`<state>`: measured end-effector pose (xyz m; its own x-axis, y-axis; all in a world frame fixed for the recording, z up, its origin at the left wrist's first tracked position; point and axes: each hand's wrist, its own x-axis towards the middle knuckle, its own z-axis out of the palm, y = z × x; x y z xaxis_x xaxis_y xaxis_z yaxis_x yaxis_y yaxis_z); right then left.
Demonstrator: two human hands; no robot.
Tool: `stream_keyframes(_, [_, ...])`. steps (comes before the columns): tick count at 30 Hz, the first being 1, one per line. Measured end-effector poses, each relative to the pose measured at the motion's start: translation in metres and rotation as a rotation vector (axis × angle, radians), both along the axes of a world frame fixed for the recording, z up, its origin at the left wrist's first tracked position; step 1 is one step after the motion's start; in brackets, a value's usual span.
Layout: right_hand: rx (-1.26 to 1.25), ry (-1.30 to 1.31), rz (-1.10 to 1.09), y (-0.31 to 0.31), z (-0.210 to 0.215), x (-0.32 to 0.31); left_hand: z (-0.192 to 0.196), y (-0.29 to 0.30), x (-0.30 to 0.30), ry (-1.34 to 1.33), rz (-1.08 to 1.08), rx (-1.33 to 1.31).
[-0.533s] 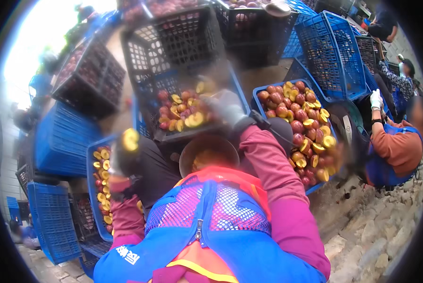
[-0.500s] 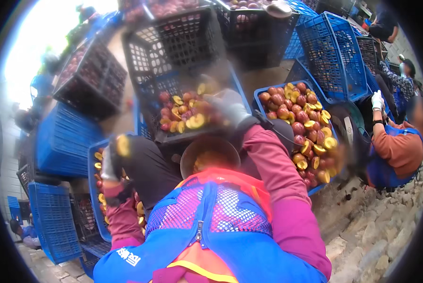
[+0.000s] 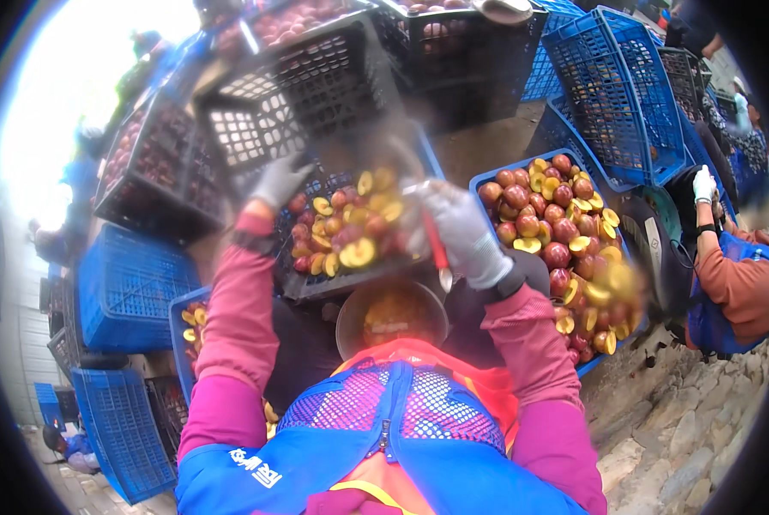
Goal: Cutting peaches into halves and pitting them in an agricultural processing area.
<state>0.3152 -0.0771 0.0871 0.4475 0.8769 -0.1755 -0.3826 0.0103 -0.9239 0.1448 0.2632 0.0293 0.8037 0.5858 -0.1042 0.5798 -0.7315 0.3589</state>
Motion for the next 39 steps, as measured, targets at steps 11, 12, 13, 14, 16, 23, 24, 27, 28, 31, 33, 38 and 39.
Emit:
stream_keyframes(11, [-0.292,-0.078,0.13,0.027,-0.057,-0.003,-0.273,0.12,0.1,0.314,0.058,-0.212])
stream_keyframes(12, [-0.298,-0.1,0.101,0.027,-0.066,0.0,-0.274,0.119,0.112,0.312,0.052,-0.279])
stream_keyframes(13, [-0.296,-0.121,0.081,0.029,-0.069,0.002,-0.271,0.119,0.118,0.312,0.06,-0.342])
stream_keyframes(14, [-0.297,-0.14,0.064,0.03,-0.072,0.003,-0.268,0.118,0.121,0.315,0.072,-0.407])
stream_keyframes(16, [-0.297,-0.164,0.047,0.035,-0.065,0.004,-0.276,0.112,0.116,0.229,0.168,-0.405])
stream_keyframes(23, [-0.306,-0.164,-0.015,0.032,-0.065,-0.007,-0.203,0.087,0.097,-0.338,0.316,-0.968])
stream_keyframes(24, [-0.299,-0.173,-0.045,0.03,-0.062,-0.006,-0.162,0.065,0.1,-0.442,0.389,-1.143])
stream_keyframes(27, [-0.186,-0.23,-0.114,0.027,-0.066,-0.01,-0.077,0.021,0.061,-0.85,0.283,-1.618])
stream_keyframes(28, [-0.132,-0.241,-0.14,0.024,-0.062,-0.013,-0.051,-0.007,0.046,-0.93,0.212,-1.734])
stream_keyframes(31, [0.055,-0.2,-0.149,0.016,-0.026,-0.037,-0.004,-0.079,-0.011,-1.025,0.152,-1.859])
stream_keyframes(33, [0.1,-0.202,-0.111,0.005,0.005,-0.06,0.009,-0.124,-0.04,-1.033,0.157,-1.944])
stream_keyframes(38, [0.103,-0.299,-0.014,-0.018,-0.005,-0.102,-0.005,-0.204,-0.09,-1.111,0.192,-2.061])
stream_keyframes(39, [0.133,-0.313,-0.026,-0.02,-0.01,-0.113,-0.005,-0.216,-0.096,-1.13,0.209,-2.071])
